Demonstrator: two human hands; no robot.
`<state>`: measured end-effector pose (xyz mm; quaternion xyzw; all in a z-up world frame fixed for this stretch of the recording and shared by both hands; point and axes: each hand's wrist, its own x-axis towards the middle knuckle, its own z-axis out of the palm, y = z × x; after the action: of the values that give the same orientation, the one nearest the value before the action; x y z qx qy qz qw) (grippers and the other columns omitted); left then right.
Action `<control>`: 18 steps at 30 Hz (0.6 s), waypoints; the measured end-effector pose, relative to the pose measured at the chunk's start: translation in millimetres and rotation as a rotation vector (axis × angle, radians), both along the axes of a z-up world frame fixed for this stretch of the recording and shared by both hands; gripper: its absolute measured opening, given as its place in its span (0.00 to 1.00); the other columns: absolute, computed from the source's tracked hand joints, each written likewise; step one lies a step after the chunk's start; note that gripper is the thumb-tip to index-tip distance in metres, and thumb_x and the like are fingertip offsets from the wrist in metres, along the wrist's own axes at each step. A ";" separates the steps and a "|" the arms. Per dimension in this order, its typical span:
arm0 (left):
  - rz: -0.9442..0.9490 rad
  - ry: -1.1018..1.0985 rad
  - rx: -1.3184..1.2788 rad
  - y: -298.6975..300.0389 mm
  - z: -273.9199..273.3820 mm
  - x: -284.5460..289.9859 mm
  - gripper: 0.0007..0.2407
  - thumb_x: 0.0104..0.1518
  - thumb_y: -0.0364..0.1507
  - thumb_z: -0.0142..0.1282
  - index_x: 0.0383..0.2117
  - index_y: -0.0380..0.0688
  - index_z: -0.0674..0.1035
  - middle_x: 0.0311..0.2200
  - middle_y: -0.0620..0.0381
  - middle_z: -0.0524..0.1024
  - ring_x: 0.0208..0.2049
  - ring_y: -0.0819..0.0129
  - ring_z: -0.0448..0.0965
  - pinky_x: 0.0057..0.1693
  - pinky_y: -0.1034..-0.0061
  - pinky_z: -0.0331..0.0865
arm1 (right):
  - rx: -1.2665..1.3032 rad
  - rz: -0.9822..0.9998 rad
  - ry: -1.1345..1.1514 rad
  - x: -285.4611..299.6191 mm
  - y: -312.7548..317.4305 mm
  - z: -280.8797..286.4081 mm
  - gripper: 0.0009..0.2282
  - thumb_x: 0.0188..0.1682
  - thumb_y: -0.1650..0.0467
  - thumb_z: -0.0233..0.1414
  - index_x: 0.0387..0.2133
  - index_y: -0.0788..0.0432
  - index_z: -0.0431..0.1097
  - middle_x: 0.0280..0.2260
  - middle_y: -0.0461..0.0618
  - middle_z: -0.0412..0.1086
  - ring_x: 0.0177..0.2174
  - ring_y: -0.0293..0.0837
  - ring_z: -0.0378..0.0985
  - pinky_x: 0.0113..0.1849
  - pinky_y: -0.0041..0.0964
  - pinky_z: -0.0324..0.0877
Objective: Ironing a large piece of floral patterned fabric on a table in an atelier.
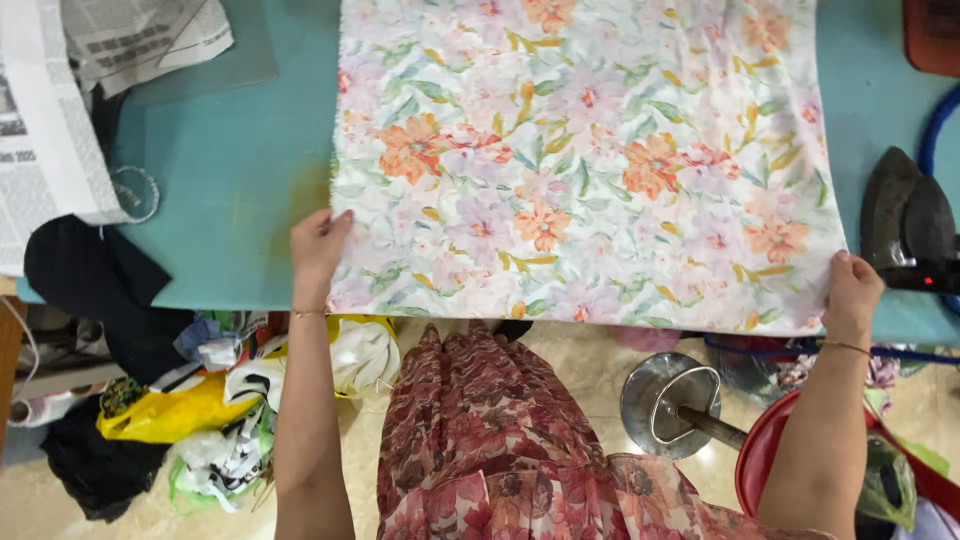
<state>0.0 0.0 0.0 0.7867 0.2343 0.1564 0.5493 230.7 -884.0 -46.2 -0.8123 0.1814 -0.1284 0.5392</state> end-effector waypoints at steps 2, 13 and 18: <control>0.034 -0.040 -0.193 -6.1 26.8 -11.6 0.08 0.63 0.30 0.63 0.39 0.36 0.84 0.28 0.62 0.78 0.28 0.81 0.69 0.34 0.78 0.61 | 0.086 0.006 -0.052 -7.1 -2.0 0.8 0.09 0.65 0.67 0.56 0.40 0.61 0.74 0.32 0.39 0.71 0.29 0.32 0.66 0.32 0.30 0.62; 0.074 -0.060 -0.885 -20.0 68.3 -130.2 0.10 0.60 0.29 0.55 0.47 0.46 0.80 0.48 0.63 0.80 0.51 0.76 0.77 0.58 0.76 0.67 | 0.504 -0.015 -0.085 -135.7 -16.4 11.1 0.05 0.63 0.71 0.54 0.46 0.61 0.73 0.44 0.45 0.76 0.43 0.37 0.79 0.48 0.32 0.75; 0.070 -0.048 -0.923 -13.2 -33.9 -191.7 0.00 0.67 0.25 0.58 0.38 0.46 0.78 0.43 0.58 0.80 0.46 0.71 0.77 0.56 0.70 0.70 | 0.506 -0.163 0.160 -191.2 -26.2 -49.2 0.04 0.64 0.68 0.55 0.44 0.54 0.72 0.42 0.44 0.74 0.40 0.39 0.76 0.43 0.37 0.70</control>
<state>-191.7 -13.2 -33.9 0.4478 0.2929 0.0724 0.8417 39.4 -910.1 -95.4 -0.6422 0.3145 -0.0576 0.6967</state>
